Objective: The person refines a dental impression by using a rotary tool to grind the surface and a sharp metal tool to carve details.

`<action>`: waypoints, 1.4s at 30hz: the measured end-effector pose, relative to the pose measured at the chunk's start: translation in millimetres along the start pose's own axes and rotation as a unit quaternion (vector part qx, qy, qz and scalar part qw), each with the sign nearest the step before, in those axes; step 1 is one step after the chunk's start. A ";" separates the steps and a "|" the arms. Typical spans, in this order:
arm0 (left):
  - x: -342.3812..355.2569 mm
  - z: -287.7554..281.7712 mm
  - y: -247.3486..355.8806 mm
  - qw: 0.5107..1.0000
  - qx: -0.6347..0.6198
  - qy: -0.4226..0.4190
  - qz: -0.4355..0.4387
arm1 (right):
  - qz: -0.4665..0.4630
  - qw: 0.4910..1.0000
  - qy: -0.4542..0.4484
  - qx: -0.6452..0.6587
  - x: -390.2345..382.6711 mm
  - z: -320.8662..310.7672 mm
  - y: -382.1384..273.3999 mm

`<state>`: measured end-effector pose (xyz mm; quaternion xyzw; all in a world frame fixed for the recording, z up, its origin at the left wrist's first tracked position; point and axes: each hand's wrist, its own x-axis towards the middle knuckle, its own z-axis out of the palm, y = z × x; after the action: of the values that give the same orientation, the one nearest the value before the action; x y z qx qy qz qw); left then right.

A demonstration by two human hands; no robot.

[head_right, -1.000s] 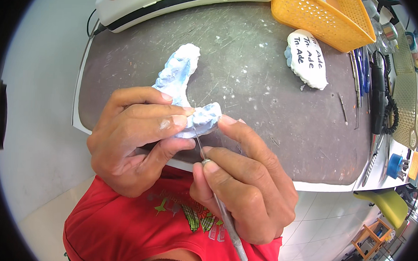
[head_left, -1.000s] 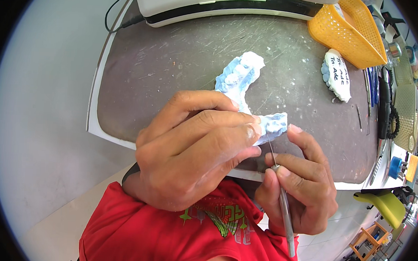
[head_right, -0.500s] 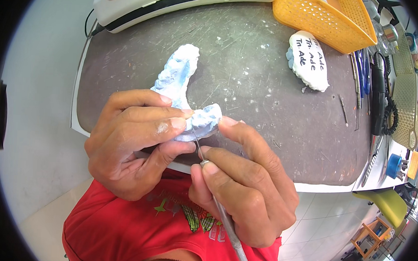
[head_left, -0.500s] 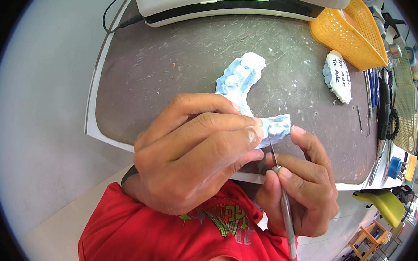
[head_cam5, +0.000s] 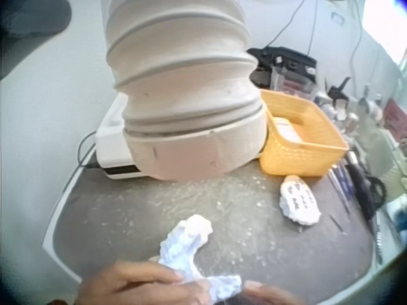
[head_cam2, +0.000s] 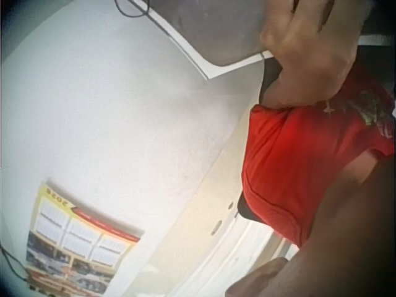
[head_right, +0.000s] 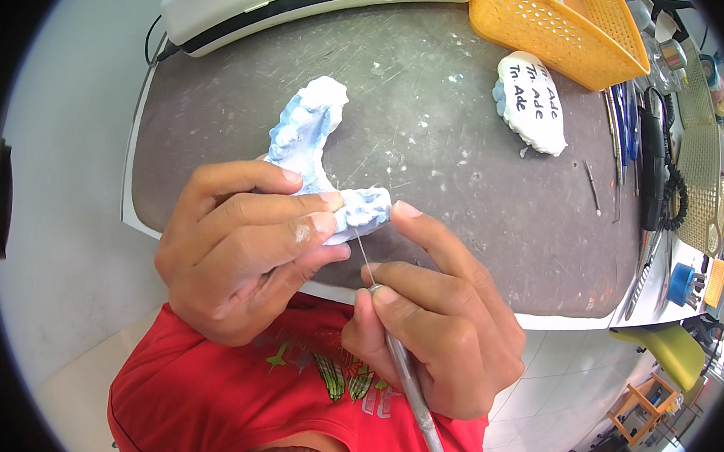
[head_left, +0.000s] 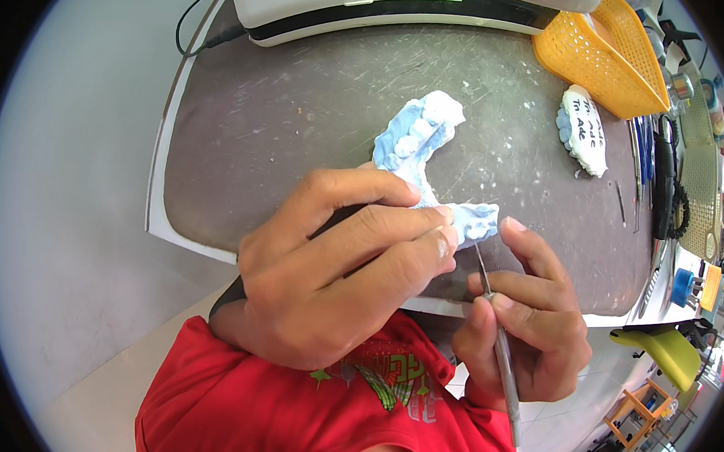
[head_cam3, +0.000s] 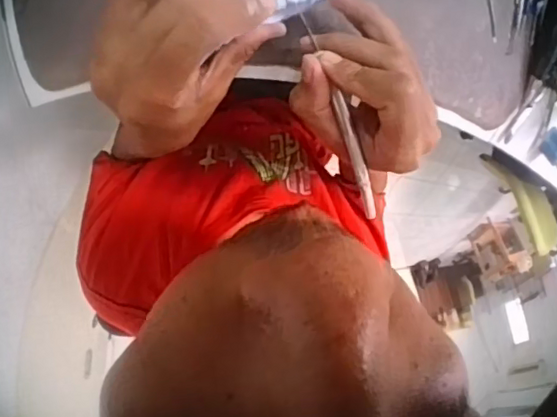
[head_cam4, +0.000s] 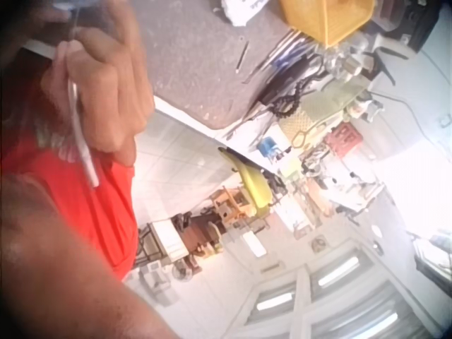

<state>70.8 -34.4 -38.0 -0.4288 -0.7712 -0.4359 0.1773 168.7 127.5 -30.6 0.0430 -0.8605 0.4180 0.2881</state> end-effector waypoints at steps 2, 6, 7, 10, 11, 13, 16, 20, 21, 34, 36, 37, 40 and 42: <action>-0.8 0.8 -0.4 1.000 0.020 -0.006 0.012 | -0.020 1.000 -0.020 0.004 1.9 -1.9 3.3; -4.2 3.4 -4.9 0.999 0.023 0.003 0.038 | -0.031 0.999 -0.038 -0.012 2.4 -2.1 3.6; -4.3 3.7 -4.4 0.999 0.023 0.006 0.036 | -0.036 0.999 -0.037 -0.015 2.9 -1.8 4.0; -2.9 4.1 -3.3 0.999 0.023 0.011 0.035 | -0.041 0.998 -0.034 -0.021 4.3 -1.4 3.7; -1.8 4.2 -2.7 0.999 0.022 0.011 0.036 | -0.041 0.998 -0.032 -0.023 5.1 -2.4 3.0; -1.7 4.7 -3.1 0.999 0.025 0.014 0.041 | -0.040 0.998 -0.037 -0.023 6.1 -3.3 2.8; -4.7 5.4 -6.0 0.998 0.030 0.018 0.050 | -0.035 0.998 -0.056 -0.016 8.5 -6.0 4.5; -6.6 8.8 -8.7 0.997 0.039 0.027 0.064 | -0.039 0.996 -0.077 -0.023 6.2 -7.6 5.6; -7.8 9.8 -9.5 0.996 0.043 0.028 0.067 | -0.041 0.996 -0.079 -0.025 4.2 -6.8 6.6; -3.1 9.7 -10.4 0.996 0.031 0.032 0.078 | -0.038 0.999 -0.039 -0.001 2.9 -5.9 6.8; -3.3 9.6 -9.9 0.996 0.029 0.030 0.077 | -0.050 0.997 -0.059 -0.014 4.7 -7.1 5.8; -3.1 9.6 -9.1 0.996 0.029 0.030 0.073 | -0.054 0.996 -0.065 -0.019 5.4 -7.7 5.0; -3.0 10.3 -9.0 0.997 0.029 0.031 0.070 | -0.046 0.996 -0.067 -0.026 4.7 -5.7 2.5; -3.9 10.5 -9.6 0.997 0.030 0.032 0.069 | -0.044 0.997 -0.052 -0.042 2.5 -1.5 2.4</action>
<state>66.2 -30.1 -51.3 -0.4618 -0.7461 -0.4128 0.2443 166.6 130.5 -30.2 0.0907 -0.8882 0.3657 0.2630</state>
